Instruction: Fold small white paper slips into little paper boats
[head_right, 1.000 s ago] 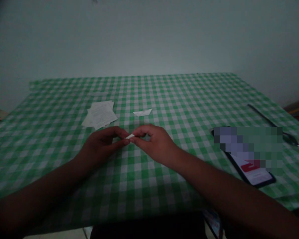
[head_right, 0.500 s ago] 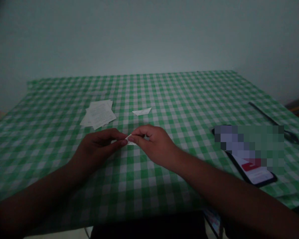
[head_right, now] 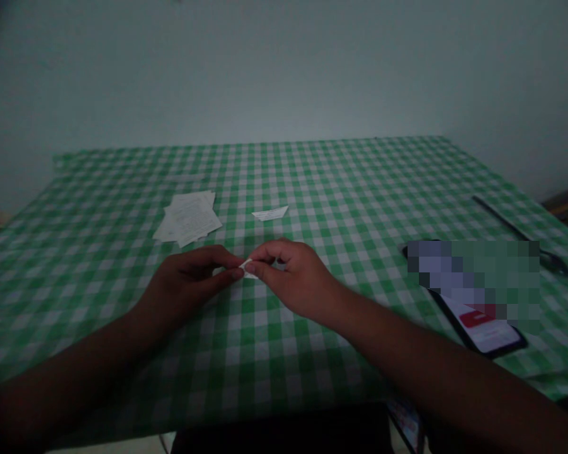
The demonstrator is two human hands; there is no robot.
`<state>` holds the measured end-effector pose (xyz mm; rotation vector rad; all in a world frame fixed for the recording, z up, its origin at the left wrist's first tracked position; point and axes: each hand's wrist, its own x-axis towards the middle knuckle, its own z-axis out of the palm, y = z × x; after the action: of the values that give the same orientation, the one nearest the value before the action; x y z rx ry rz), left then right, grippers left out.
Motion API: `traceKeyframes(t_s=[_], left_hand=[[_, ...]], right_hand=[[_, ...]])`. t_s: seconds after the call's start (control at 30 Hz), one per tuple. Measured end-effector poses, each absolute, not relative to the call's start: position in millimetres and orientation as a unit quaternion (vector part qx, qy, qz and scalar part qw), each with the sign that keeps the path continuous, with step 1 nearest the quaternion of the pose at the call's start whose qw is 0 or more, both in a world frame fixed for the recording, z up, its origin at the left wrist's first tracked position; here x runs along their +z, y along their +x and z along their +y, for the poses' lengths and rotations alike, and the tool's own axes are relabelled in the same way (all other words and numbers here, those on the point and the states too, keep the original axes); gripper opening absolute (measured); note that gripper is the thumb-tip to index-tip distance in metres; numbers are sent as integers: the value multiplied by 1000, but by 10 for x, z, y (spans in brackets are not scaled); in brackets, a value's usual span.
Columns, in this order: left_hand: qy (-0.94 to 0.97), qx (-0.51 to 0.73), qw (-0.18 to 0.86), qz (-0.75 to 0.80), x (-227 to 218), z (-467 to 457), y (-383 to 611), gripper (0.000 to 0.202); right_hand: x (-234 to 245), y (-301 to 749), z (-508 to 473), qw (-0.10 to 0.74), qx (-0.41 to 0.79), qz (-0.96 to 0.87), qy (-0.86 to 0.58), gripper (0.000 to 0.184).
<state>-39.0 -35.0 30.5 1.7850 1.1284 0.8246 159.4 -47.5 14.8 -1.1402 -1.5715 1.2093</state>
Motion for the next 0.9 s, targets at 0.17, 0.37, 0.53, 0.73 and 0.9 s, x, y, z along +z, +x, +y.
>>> traceKeyframes(t_s=[0.17,0.37,0.53,0.73,0.9], left_hand=[[707,329,424,460,322,-374,-370,4],[688,332,458,454,340,-395,-361,5],[667,340,483,453,338,-420,-343,6],[676,327,486,446,302,-384,-356,8],[727,284,430,453,337,-327,-412,12]], right_hand=[[148,1573,-476,432,517,-606,-423,11],[168,1569,-487,435,527,-600,-416,12],[186,1564,-498,434,525,-601,-418,13],[161,1568,-472,433,529,-592,-427,12],[134,1598,-433,428,501,-615,-433,13]])
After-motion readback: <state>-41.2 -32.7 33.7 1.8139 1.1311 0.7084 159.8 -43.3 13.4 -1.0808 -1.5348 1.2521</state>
